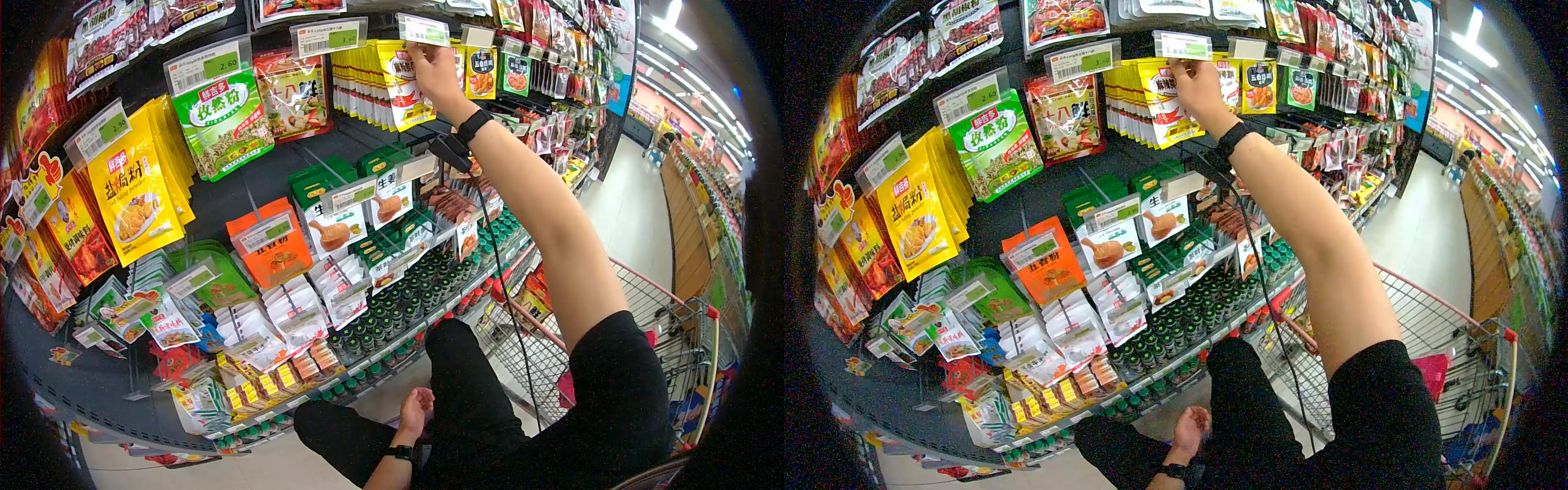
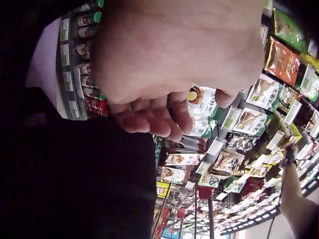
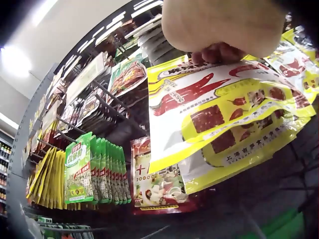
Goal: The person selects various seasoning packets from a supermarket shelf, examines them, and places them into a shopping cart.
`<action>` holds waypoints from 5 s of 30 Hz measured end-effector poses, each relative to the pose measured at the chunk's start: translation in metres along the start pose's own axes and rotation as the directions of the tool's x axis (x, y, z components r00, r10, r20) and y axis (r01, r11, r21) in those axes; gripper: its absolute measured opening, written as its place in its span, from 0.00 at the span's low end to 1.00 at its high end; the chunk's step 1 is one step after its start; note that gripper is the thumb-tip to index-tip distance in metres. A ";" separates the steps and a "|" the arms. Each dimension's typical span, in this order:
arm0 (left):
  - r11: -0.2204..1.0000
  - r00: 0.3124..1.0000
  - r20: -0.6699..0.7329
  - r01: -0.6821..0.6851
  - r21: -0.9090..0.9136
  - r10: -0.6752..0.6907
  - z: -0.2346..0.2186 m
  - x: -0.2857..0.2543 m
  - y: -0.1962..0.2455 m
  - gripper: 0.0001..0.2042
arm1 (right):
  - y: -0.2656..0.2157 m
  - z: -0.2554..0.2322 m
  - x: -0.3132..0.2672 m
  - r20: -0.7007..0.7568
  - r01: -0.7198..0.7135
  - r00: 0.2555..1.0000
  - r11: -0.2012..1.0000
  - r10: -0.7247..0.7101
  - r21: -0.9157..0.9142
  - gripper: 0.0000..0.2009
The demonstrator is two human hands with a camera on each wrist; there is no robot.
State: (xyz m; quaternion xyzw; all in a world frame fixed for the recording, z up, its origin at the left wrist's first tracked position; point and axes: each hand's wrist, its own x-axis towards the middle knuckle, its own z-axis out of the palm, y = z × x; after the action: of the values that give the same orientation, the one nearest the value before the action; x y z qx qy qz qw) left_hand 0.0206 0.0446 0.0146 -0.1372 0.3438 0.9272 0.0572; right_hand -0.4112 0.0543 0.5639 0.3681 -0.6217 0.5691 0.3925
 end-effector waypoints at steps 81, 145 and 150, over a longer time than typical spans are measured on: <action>0.974 0.953 -0.290 0.144 0.173 -0.090 0.010 -0.002 -0.003 0.08 | -0.045 -0.294 -0.271 0.501 0.345 0.854 0.570 0.139 -0.746 0.07; 0.126 0.638 0.456 -0.655 0.745 0.620 0.377 0.102 0.437 0.14 | 0.024 -0.079 -0.412 0.924 -0.749 0.300 0.658 0.236 0.075 0.09; 0.131 0.624 0.451 -0.665 0.735 0.638 0.389 0.110 0.437 0.14 | 0.018 -0.081 -0.409 0.927 -0.677 0.316 0.733 0.200 0.073 0.09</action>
State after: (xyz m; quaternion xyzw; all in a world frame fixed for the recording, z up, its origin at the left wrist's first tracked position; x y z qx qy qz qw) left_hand -0.2561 -0.0306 0.5364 0.0868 0.7777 0.5530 -0.2861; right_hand -0.2495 0.1410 0.1893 0.4934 -0.6557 0.5092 -0.2595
